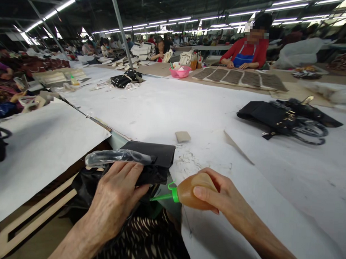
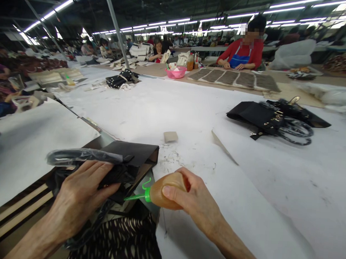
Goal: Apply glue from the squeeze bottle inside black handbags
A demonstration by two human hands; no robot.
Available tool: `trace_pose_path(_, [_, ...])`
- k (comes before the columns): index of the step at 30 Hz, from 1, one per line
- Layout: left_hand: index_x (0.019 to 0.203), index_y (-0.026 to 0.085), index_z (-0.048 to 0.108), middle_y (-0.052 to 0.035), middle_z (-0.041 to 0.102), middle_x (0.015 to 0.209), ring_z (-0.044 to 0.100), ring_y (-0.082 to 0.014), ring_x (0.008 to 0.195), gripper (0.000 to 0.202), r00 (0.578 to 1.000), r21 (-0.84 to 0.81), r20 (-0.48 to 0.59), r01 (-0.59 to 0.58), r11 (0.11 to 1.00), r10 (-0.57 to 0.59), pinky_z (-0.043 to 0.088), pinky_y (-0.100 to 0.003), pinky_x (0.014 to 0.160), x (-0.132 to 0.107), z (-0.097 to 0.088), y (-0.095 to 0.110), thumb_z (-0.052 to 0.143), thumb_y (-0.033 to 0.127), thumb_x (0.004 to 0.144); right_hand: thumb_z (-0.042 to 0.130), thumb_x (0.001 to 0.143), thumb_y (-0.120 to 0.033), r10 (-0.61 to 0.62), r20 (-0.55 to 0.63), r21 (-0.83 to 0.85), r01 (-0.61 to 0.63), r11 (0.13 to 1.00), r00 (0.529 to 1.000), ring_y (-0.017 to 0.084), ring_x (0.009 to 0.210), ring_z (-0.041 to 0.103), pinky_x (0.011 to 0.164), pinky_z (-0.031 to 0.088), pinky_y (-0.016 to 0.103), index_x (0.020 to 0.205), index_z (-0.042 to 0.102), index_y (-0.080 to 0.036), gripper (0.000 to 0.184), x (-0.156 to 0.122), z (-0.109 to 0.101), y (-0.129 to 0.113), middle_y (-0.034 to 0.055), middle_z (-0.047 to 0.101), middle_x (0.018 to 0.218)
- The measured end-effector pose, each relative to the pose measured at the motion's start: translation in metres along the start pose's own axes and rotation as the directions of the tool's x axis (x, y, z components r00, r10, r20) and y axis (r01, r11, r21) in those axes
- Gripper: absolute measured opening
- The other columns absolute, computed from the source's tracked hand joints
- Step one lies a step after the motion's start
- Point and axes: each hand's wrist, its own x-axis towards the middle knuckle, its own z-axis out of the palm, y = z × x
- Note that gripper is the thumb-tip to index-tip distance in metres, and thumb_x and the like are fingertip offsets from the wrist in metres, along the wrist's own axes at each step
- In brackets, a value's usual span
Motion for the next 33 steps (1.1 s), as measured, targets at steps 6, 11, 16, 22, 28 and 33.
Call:
trace_pose_path(6, [0.101,0.012,0.050,-0.0068,0.058,0.091,0.050,-0.0228,0.087,0.020,1.000,-0.010,0.008,0.003,1.000,-0.003,0.044,-0.033,0.074,-0.001,0.000,0.000,0.057,0.019,0.083,0.059,0.078,-0.047,0.016,-0.028,0.075,-0.014,0.997,0.999,0.010,0.051,0.045,0.042,0.030,0.020,0.083,0.056,-0.016,0.032,-0.001,-0.003,0.007,-0.0016,0.052,0.061])
trace_pose_path(11, [0.099,0.013,0.050,-0.0066,0.058,0.091,0.050,-0.0229,0.087,0.017,1.000,-0.011,0.002,0.008,1.000,-0.008,0.044,-0.033,0.074,-0.003,0.000,-0.001,0.056,0.019,0.084,0.060,0.078,-0.048,0.012,-0.049,0.088,-0.008,0.996,0.999,0.011,0.049,0.049,0.041,0.030,0.021,0.083,0.057,-0.015,0.033,0.001,-0.002,0.008,-0.0002,0.056,0.060])
trace_pose_path(16, [0.100,0.013,0.050,-0.0069,0.058,0.092,0.050,-0.0231,0.087,0.019,1.000,-0.008,0.008,0.014,1.000,-0.014,0.044,-0.034,0.074,-0.003,0.000,0.000,0.057,0.019,0.083,0.058,0.078,-0.050,0.013,-0.030,0.093,-0.010,0.996,0.999,0.012,0.049,0.051,0.040,0.029,0.021,0.086,0.057,-0.015,0.036,0.000,0.001,0.008,0.0024,0.060,0.062])
trace_pose_path(22, [0.103,0.010,0.050,-0.0077,0.059,0.090,0.050,-0.0239,0.086,0.023,1.000,0.013,-0.018,0.000,1.000,0.000,0.045,-0.035,0.075,-0.002,0.001,0.000,0.057,0.020,0.083,0.057,0.078,-0.052,0.043,-0.014,0.104,-0.042,0.994,0.999,0.012,0.049,0.051,0.040,0.028,0.021,0.085,0.056,-0.015,0.038,-0.003,0.005,0.011,0.0032,0.060,0.062])
trace_pose_path(28, [0.101,0.010,0.051,-0.0077,0.058,0.089,0.050,-0.0233,0.085,0.022,1.000,-0.011,-0.020,0.002,1.000,-0.003,0.045,-0.034,0.072,-0.001,0.001,0.000,0.059,0.017,0.081,0.058,0.076,-0.052,0.078,-0.007,0.088,-0.077,0.993,0.997,0.010,0.048,0.042,0.040,0.027,0.021,0.080,0.055,-0.016,0.037,-0.011,0.009,0.012,-0.0010,0.051,0.058])
trace_pose_path(33, [0.101,0.011,0.051,-0.0076,0.058,0.090,0.050,-0.0242,0.087,0.022,1.000,-0.009,-0.009,0.012,1.000,-0.012,0.046,-0.036,0.074,-0.002,0.000,0.000,0.058,0.018,0.082,0.059,0.077,-0.050,0.028,-0.103,-0.013,-0.030,0.999,0.994,0.010,0.055,0.042,0.044,0.030,0.021,0.083,0.056,-0.018,0.033,-0.011,0.010,0.007,-0.0016,0.052,0.066])
